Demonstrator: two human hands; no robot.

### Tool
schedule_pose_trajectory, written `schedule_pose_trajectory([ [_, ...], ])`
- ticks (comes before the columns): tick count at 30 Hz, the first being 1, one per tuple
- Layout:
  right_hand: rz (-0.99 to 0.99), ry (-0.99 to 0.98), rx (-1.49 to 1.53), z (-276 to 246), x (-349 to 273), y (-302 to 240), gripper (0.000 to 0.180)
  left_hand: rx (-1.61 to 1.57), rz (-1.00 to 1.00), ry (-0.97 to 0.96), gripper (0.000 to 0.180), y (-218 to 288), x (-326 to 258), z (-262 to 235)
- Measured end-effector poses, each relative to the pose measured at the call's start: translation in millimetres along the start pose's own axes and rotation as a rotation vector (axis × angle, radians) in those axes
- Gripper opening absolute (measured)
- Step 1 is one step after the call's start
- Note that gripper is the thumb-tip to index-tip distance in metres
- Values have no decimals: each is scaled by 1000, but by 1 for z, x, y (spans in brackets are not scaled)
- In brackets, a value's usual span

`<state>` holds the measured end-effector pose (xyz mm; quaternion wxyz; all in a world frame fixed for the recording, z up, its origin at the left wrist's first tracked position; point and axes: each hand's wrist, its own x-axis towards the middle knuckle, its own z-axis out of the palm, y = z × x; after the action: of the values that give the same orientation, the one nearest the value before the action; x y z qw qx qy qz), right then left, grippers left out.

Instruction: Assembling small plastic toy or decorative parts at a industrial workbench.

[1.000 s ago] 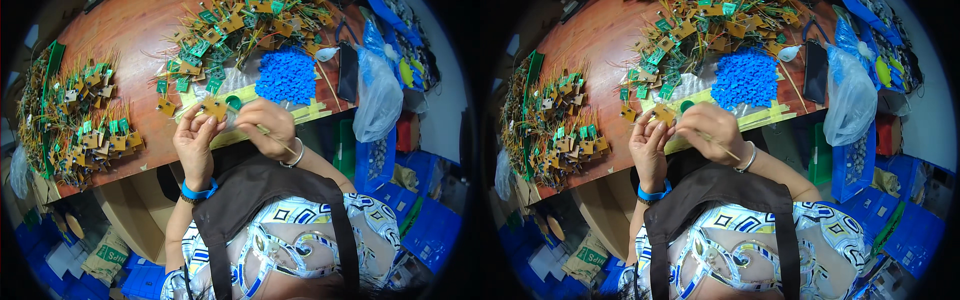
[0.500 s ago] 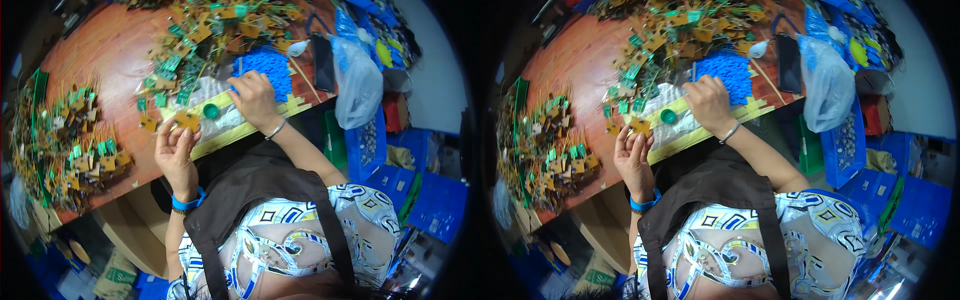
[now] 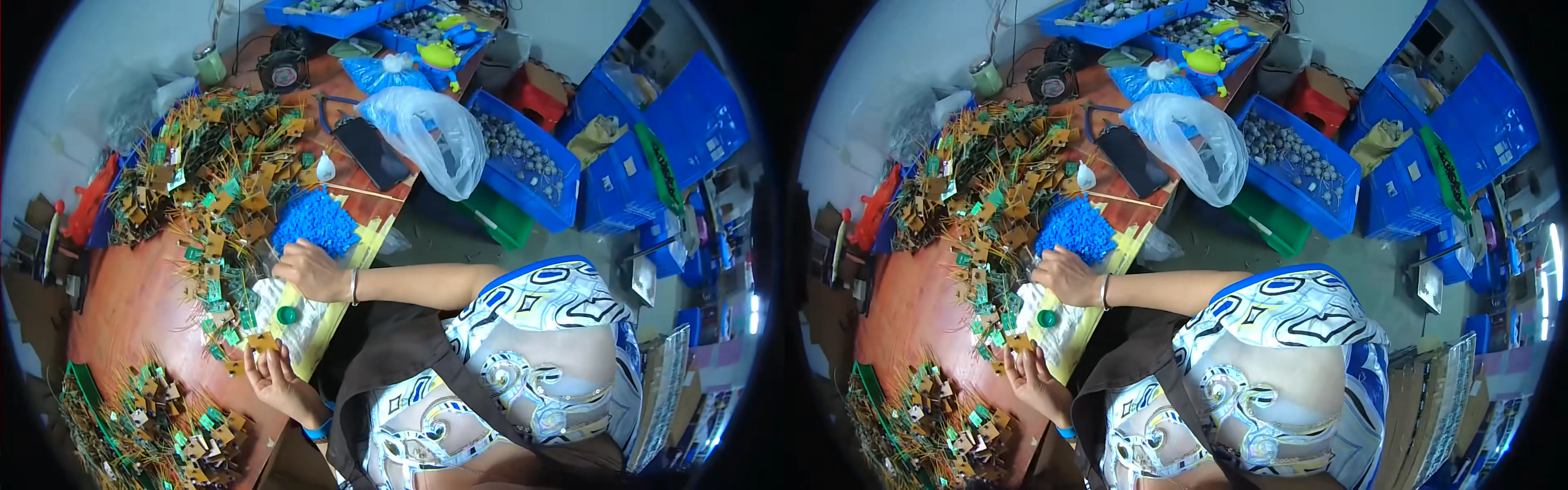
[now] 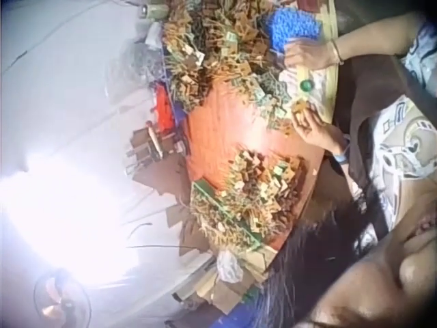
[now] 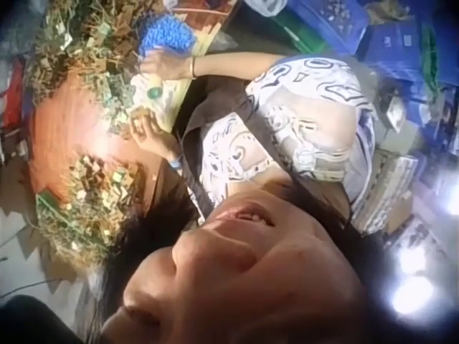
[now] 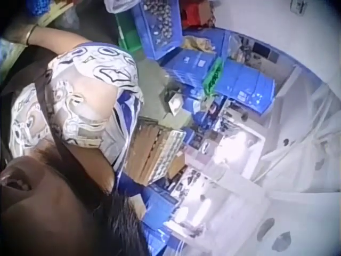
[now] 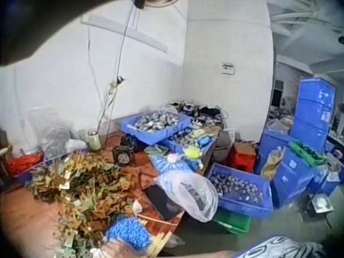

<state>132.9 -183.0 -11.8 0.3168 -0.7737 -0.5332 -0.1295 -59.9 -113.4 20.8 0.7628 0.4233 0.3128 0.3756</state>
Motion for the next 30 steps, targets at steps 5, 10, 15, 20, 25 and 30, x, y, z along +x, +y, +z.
schedule_pose_trajectory([
  [5, -86, 171, 220, -34, 3, -31, 13, -19, 31, 11, 39, 6, -10, -5],
  [10, -189, 126, 443, -44, 6, -71, 20, 53, 12, -41, 44, 8, -14, -14],
  [15, -141, 35, 520, -63, 15, -83, 25, -26, -8, -142, 44, 8, -10, -2],
  [20, -96, -62, 608, -55, 18, -87, 25, -67, -1, -102, 43, 7, -9, -2],
  [25, -105, -68, 554, -45, 15, -87, 26, -69, -9, -114, 42, 3, -9, -4],
  [30, -169, 11, 412, -41, 12, -87, 26, -58, -42, -130, 41, 1, -13, -5],
])
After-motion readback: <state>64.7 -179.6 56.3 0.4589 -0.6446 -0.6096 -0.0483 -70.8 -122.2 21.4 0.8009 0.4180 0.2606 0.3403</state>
